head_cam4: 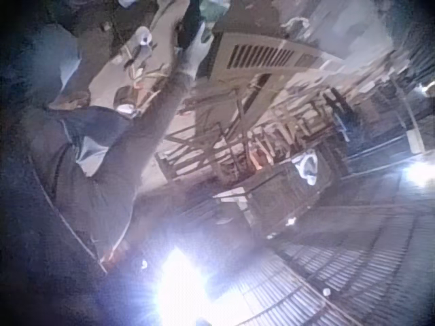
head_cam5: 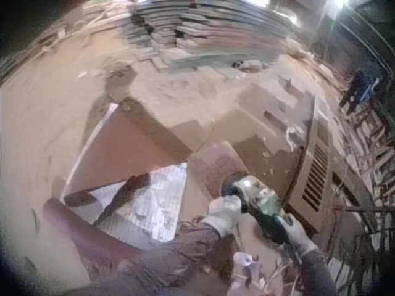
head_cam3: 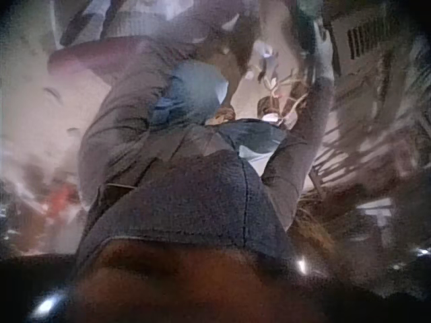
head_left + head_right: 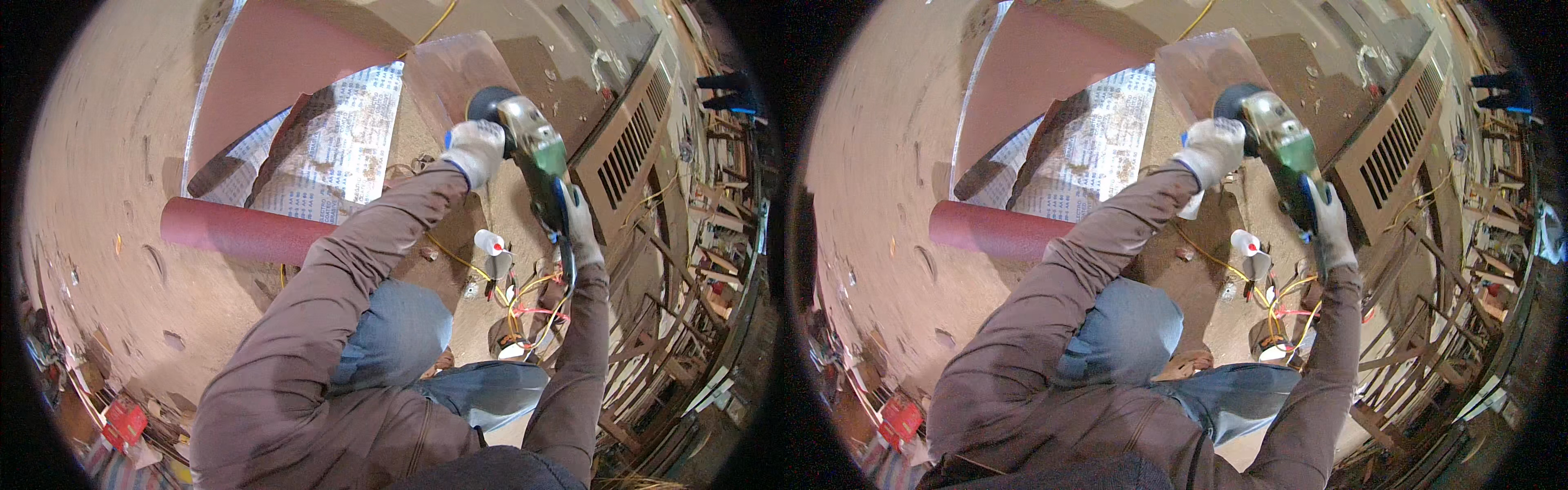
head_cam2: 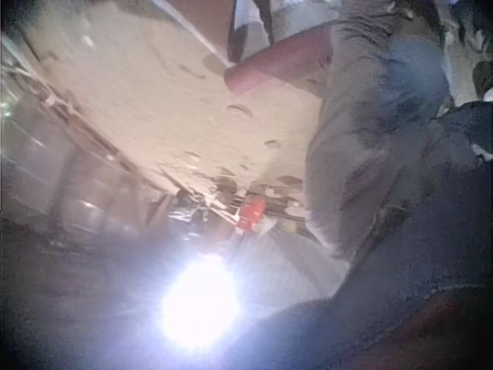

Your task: The person sits on the floor and uses an angle grinder with a sanding disc to sand a wooden board. They adjust the tool, apply a liquid from a spray bottle, and continue sanding the surface.

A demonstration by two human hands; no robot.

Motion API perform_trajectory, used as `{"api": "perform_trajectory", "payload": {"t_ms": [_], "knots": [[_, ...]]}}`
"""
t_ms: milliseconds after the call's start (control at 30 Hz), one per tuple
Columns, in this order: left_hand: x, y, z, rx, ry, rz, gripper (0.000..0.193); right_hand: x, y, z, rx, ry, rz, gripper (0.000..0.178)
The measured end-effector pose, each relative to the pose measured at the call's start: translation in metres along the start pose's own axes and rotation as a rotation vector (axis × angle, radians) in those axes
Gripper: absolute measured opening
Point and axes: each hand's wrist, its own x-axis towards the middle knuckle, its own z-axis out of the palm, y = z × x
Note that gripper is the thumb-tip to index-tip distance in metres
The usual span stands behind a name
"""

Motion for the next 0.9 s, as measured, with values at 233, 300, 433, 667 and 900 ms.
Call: {"api": "perform_trajectory", "payload": {"t_ms": [233,300,433,667,900], "knots": [[0.004,0.0,-0.02,-0.035,0.041,-0.035,0.018,0.045,0.037,-0.018,-0.241,0.097,-0.201,0.055],[0.001,-0.02,-0.03,-0.023,-0.021,-0.189,0.018,0.041,-0.012,0.018,-0.069,-0.037,-0.032,0.056],[0.008,-0.03,-0.049,-0.018,0.04,-0.165,0.021,0.064,-0.037,0.021,-0.111,-0.039,-0.107,0.052],[0.035,-0.031,-0.05,0.049,-0.007,-0.2,0.018,0.056,-0.078,0.038,0.118,-0.109,-0.023,0.043],[0.044,-0.01,-0.036,-0.013,-0.073,-0.102,0.018,0.04,-0.061,0.024,0.148,-0.079,0.007,0.039]]}}
